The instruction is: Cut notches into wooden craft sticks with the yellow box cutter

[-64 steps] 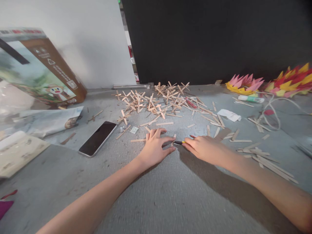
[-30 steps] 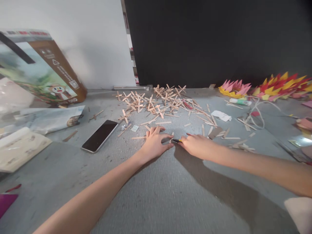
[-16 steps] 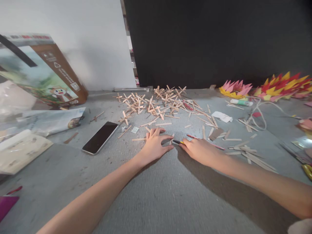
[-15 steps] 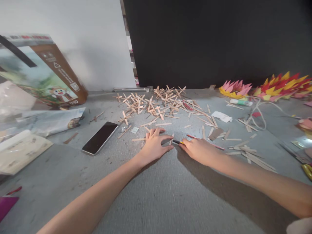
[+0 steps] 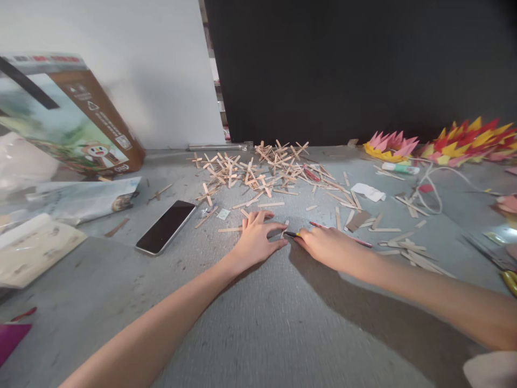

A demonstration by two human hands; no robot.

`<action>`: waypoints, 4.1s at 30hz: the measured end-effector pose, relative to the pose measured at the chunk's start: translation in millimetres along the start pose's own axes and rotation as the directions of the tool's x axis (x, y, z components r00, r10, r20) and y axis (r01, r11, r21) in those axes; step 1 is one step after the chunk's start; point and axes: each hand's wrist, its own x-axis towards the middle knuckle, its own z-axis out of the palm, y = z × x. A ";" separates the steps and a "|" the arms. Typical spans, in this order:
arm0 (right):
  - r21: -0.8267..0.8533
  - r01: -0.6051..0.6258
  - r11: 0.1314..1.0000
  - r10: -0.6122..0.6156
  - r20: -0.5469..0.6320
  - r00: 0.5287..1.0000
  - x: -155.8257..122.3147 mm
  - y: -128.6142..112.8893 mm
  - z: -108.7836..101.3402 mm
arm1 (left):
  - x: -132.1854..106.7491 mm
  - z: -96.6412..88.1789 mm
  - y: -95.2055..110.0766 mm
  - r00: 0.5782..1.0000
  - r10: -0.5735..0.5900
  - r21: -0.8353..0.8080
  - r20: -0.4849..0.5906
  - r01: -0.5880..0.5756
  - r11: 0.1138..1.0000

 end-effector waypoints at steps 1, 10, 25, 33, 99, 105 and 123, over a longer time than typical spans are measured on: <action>-0.003 0.002 1.000 -0.002 0.005 1.000 0.3 0.2 -0.1 | -0.3 0.1 -0.1 1.000 0.001 0.000 -0.001 -0.001 1.000; -0.043 0.034 0.998 -0.037 -0.074 0.997 -2.3 2.8 6.5 | -1.0 -6.0 2.1 0.998 0.027 0.017 0.052 -0.028 0.999; 0.064 0.028 0.998 -0.026 -0.039 0.999 -3.8 4.4 2.7 | -1.1 -1.5 0.4 0.998 0.064 0.052 0.000 -0.064 0.997; 0.265 0.031 0.964 0.000 -0.115 0.993 -1.4 32.2 5.8 | -0.5 3.3 -6.8 0.994 0.109 0.053 -0.024 -0.108 0.993; 0.953 0.162 0.257 0.151 -0.206 0.967 11.5 -4.3 -10.7 | -10.3 3.0 22.2 0.965 -0.150 -0.731 -0.214 -0.057 0.680; 0.975 0.180 0.128 0.216 -0.204 0.955 11.2 -11.9 -1.4 | -16.6 -5.9 39.1 0.946 -0.134 -0.759 -0.295 -0.147 0.635; 0.601 0.298 0.742 0.150 -0.581 0.800 21.5 22.9 31.0 | -15.3 15.8 30.9 0.971 -0.224 -0.912 0.080 0.162 0.377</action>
